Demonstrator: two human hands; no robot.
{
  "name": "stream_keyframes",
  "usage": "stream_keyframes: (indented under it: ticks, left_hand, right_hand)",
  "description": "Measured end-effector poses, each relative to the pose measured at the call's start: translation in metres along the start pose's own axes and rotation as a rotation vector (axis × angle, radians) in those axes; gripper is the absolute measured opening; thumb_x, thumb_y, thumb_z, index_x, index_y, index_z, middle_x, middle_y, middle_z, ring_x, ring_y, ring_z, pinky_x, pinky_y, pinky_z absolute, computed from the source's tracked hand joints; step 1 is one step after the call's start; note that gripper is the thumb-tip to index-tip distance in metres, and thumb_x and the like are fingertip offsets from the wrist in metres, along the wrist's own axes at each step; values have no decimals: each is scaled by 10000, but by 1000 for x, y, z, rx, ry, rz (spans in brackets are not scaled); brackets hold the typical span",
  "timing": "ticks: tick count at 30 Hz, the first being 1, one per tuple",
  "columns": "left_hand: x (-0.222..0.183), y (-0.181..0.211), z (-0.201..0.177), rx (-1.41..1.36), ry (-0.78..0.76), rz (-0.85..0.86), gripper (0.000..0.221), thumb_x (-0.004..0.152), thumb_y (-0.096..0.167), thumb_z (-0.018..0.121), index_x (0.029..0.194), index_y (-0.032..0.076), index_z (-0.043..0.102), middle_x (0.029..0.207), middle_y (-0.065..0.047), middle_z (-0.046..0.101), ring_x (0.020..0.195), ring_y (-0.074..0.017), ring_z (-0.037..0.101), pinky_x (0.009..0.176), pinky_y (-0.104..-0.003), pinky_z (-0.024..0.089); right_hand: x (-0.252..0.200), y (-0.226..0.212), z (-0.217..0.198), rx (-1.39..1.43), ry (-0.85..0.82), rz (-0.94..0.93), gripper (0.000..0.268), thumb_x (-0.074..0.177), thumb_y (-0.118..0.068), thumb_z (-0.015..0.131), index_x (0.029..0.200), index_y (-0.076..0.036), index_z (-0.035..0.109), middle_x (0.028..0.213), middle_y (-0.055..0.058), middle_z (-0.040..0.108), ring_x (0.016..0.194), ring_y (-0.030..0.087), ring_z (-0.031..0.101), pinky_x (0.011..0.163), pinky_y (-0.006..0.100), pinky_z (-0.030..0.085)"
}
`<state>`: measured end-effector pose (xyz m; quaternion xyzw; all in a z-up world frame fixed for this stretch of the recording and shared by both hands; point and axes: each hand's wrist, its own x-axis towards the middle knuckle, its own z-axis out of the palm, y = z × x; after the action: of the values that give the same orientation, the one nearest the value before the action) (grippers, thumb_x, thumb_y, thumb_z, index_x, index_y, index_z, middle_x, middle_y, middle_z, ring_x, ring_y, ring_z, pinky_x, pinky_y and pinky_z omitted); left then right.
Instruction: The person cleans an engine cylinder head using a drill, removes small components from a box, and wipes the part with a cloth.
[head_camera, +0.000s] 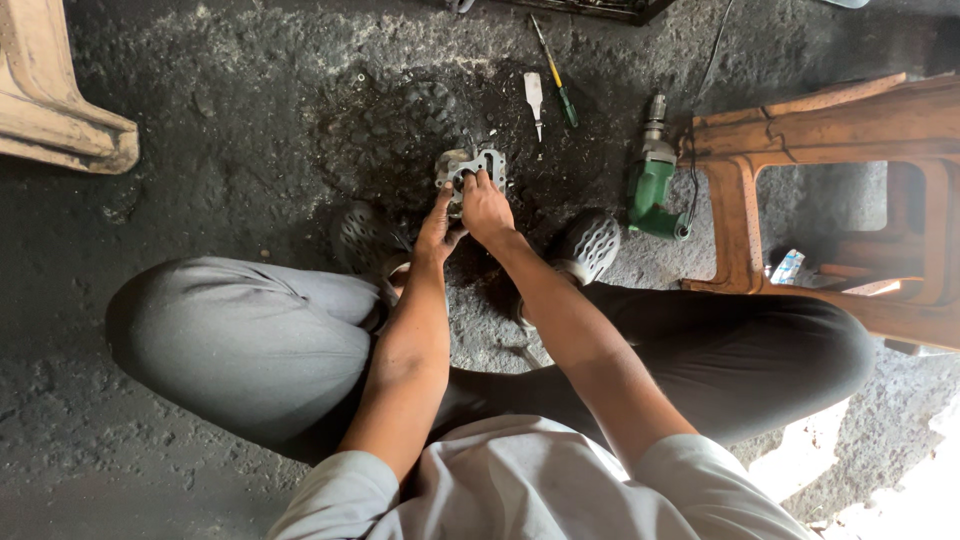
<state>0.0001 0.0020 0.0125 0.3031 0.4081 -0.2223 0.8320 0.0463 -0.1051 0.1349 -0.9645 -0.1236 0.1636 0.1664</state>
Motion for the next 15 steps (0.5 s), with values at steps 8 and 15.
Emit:
stream_keyframes:
  ticks: [8, 15]
  left_hand:
    - [4, -2, -3, 14, 24, -6, 1010, 669, 687, 840, 1440, 99, 559, 1474, -156, 522, 1211, -250, 579, 820, -406, 612]
    - [5, -5, -3, -23, 55, 24, 895, 629, 602, 850, 1366, 167, 588, 1325, -47, 583, 1123, -194, 578, 817, -427, 590]
  right_hand:
    - [0, 0, -2, -4, -4, -15, 277, 874, 19, 577, 1149, 37, 546, 1163, 232, 581, 1117, 400, 632, 925, 455, 544]
    - [7, 2, -9, 92, -82, 34, 312, 931, -41, 550, 1237, 17, 560, 1236, 285, 588, 1107, 462, 628, 915, 496, 533]
